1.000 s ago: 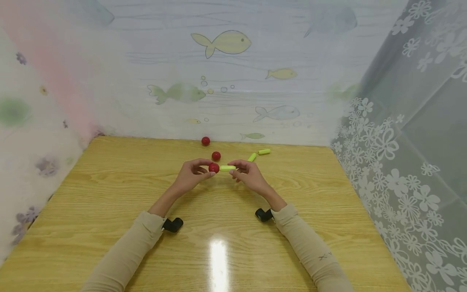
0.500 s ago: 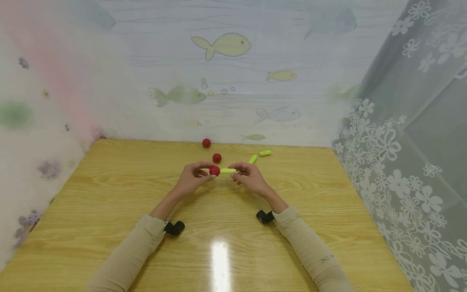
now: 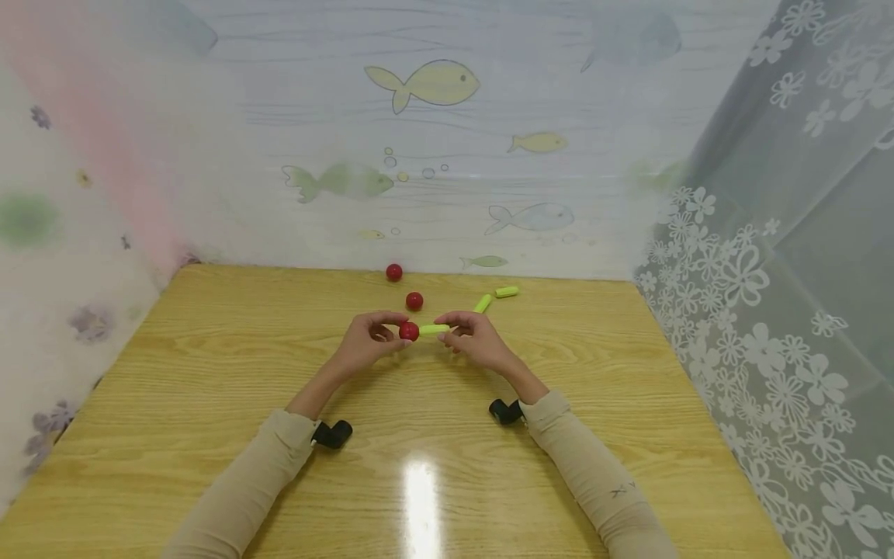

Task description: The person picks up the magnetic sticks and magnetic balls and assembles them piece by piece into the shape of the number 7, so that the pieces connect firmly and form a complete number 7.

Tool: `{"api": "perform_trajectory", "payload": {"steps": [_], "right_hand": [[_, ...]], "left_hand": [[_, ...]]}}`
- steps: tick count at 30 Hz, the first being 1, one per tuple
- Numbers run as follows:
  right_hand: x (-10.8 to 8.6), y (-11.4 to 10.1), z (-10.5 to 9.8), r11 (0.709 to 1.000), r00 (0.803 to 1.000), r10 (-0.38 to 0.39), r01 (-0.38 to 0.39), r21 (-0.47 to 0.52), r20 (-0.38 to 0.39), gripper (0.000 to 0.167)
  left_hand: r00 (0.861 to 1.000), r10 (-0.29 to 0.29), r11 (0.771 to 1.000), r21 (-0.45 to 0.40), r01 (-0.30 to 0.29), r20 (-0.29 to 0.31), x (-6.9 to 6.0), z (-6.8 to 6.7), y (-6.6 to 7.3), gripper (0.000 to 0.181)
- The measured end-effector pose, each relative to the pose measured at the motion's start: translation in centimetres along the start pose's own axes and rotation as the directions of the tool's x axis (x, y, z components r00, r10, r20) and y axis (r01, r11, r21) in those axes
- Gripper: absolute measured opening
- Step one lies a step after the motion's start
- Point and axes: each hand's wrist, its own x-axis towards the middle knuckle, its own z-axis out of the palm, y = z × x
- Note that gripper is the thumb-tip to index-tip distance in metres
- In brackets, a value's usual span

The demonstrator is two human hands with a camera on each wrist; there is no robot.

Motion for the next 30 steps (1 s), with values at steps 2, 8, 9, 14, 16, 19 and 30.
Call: {"api": "perform_trajectory", "payload": {"steps": [2, 8, 9, 14, 16, 19, 30], "right_hand": [[0.0, 0.1, -0.1, 1.0, 1.0, 0.007, -0.007, -0.017, 0.003, 0.034], [0.3, 0.5, -0.1, 0.999, 0.999, 0.029, -0.027, -0.045, 0.028, 0.031], [0.3, 0.5, -0.1, 0.998, 0.999, 0.033, -0.032, -0.05, 0.033, 0.031], [0.3, 0.4, -0.1, 0.996, 0.999, 0.039, -0.036, -0.076, 0.037, 0.029], [0.3, 0.4, -0.1, 0.996, 0.999, 0.037, -0.034, -0.083, 0.04, 0.028], [0.3, 0.5, -0.1, 0.995, 0.998, 0.041, -0.037, -0.089, 0.046, 0.026], [0.3, 0.7, -0.3, 0.994, 0.997, 0.065, -0.06, -0.095, 0.049, 0.026]], "left_hand": [[1.0, -0.004, 1.0, 0.01, 0.004, 0.01, -0.3, 0.0, 1.1, 0.037], [1.0, -0.005, 1.0, 0.03, 0.004, 0.023, -0.4, 0.0, 1.2, 0.036], [1.0, -0.008, 0.999, 0.037, 0.007, 0.025, -0.2, 0.0, 0.8, 0.036], [0.999, -0.002, 0.998, 0.07, -0.001, 0.032, 0.7, -0.2, -1.7, 0.036], [1.0, 0.004, 0.997, 0.075, -0.006, 0.03, 1.0, -0.2, -2.6, 0.037], [0.999, 0.008, 0.997, 0.072, -0.011, 0.031, 1.2, -0.4, -3.1, 0.036], [1.0, 0.006, 0.996, 0.087, -0.008, 0.023, 1.1, -0.6, -3.1, 0.033]]}}
